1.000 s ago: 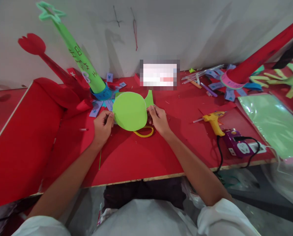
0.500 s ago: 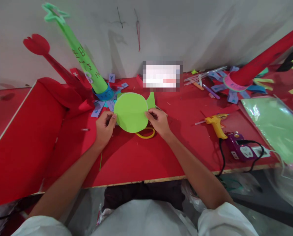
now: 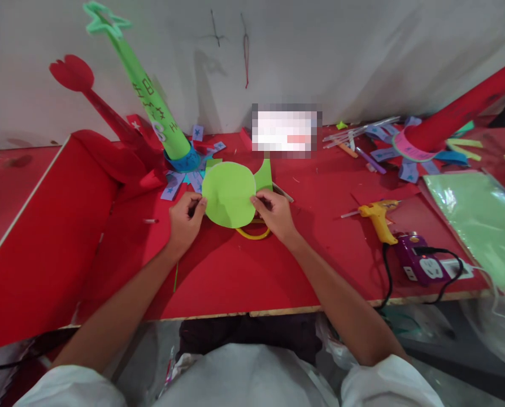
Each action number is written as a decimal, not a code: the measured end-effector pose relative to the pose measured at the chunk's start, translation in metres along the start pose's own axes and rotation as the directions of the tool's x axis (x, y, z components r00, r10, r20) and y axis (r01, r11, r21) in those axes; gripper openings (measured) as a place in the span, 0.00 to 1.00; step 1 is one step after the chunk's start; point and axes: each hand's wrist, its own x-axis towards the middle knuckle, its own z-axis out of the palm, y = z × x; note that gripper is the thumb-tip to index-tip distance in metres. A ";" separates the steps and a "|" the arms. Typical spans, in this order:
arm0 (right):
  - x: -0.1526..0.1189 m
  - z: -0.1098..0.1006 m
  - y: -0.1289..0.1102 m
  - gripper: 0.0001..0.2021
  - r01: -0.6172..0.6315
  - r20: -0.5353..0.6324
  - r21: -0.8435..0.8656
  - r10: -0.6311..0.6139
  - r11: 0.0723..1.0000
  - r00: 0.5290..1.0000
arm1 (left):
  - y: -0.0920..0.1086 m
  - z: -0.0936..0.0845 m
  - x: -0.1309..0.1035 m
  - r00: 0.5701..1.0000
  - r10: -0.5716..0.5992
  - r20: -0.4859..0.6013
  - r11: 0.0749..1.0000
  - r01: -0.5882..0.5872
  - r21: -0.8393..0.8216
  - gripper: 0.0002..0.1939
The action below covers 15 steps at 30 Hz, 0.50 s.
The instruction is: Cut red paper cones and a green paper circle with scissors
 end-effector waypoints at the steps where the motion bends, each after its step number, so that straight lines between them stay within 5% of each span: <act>1: 0.000 0.001 0.000 0.27 -0.003 0.004 0.001 0.003 1.000 1.000 | -0.001 0.000 0.000 1.000 0.007 -0.004 1.000 -0.007 -0.006 0.11; 15: 0.004 -0.003 0.012 0.30 0.018 -0.046 -0.011 -0.018 1.000 0.999 | -0.004 0.002 0.003 1.000 -0.013 -0.011 0.999 0.012 -0.046 0.12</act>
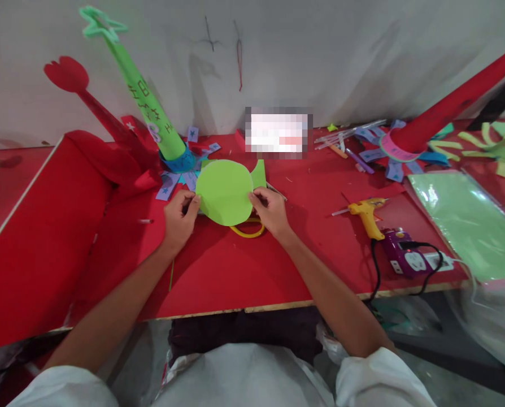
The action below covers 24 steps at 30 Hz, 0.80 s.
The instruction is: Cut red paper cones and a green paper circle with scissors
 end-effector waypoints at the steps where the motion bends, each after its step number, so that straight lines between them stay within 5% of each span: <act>1: 0.000 0.000 0.001 0.29 0.000 0.001 0.002 0.000 1.000 1.000 | 0.000 0.000 0.000 1.000 -0.001 0.003 1.000 0.001 0.000 0.12; 24: -0.002 0.006 0.007 0.24 0.019 -0.019 0.052 -0.018 0.998 1.000 | 0.000 -0.002 0.000 0.999 0.045 -0.007 0.996 -0.044 0.084 0.13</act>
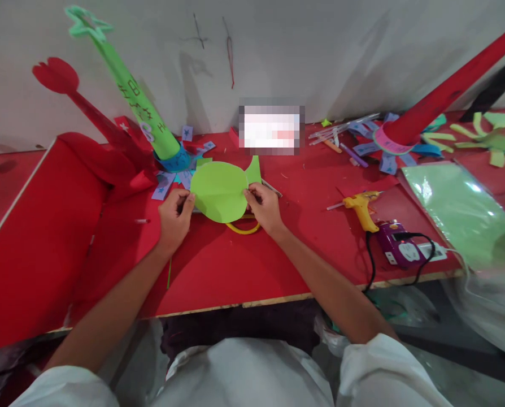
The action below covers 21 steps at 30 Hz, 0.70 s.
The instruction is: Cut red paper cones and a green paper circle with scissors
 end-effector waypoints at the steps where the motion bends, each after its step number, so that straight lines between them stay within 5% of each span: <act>1: -0.001 -0.001 -0.001 0.25 -0.007 -0.003 0.015 0.007 1.000 1.000 | -0.001 0.000 0.000 1.000 -0.001 0.003 1.000 0.001 0.004 0.13; 21: -0.005 -0.005 -0.008 0.33 -0.041 0.028 -0.009 0.041 0.999 0.999 | -0.007 0.003 0.000 1.000 -0.019 -0.009 1.000 0.019 0.011 0.13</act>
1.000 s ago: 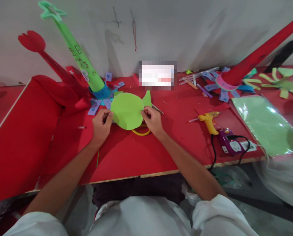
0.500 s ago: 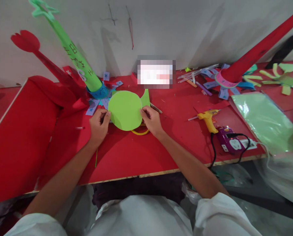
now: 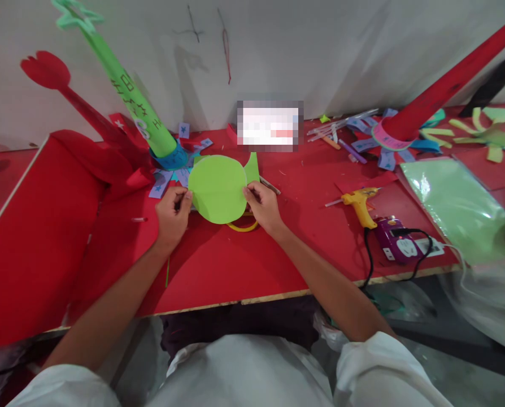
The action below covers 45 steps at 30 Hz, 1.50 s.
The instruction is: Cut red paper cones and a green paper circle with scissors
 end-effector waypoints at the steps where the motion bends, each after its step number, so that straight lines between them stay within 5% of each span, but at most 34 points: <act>1: 0.000 0.000 0.000 0.33 -0.004 -0.002 -0.001 0.004 1.000 1.000 | 0.000 0.000 0.000 1.000 0.003 0.000 1.000 -0.003 0.005 0.13; 10: 0.000 -0.004 -0.003 0.33 -0.002 -0.001 0.005 0.002 1.000 1.000 | 0.003 0.000 0.003 0.993 0.118 -0.018 0.993 -0.117 0.016 0.09; 20: 0.000 -0.003 -0.006 0.32 -0.003 0.026 0.000 0.003 1.000 1.000 | -0.004 0.003 0.002 0.999 0.037 -0.021 0.996 -0.039 -0.076 0.05; 45: 0.000 -0.003 -0.002 0.30 0.000 0.026 0.022 0.000 1.000 1.000 | -0.004 0.002 0.000 1.000 -0.014 -0.018 0.995 0.012 -0.096 0.13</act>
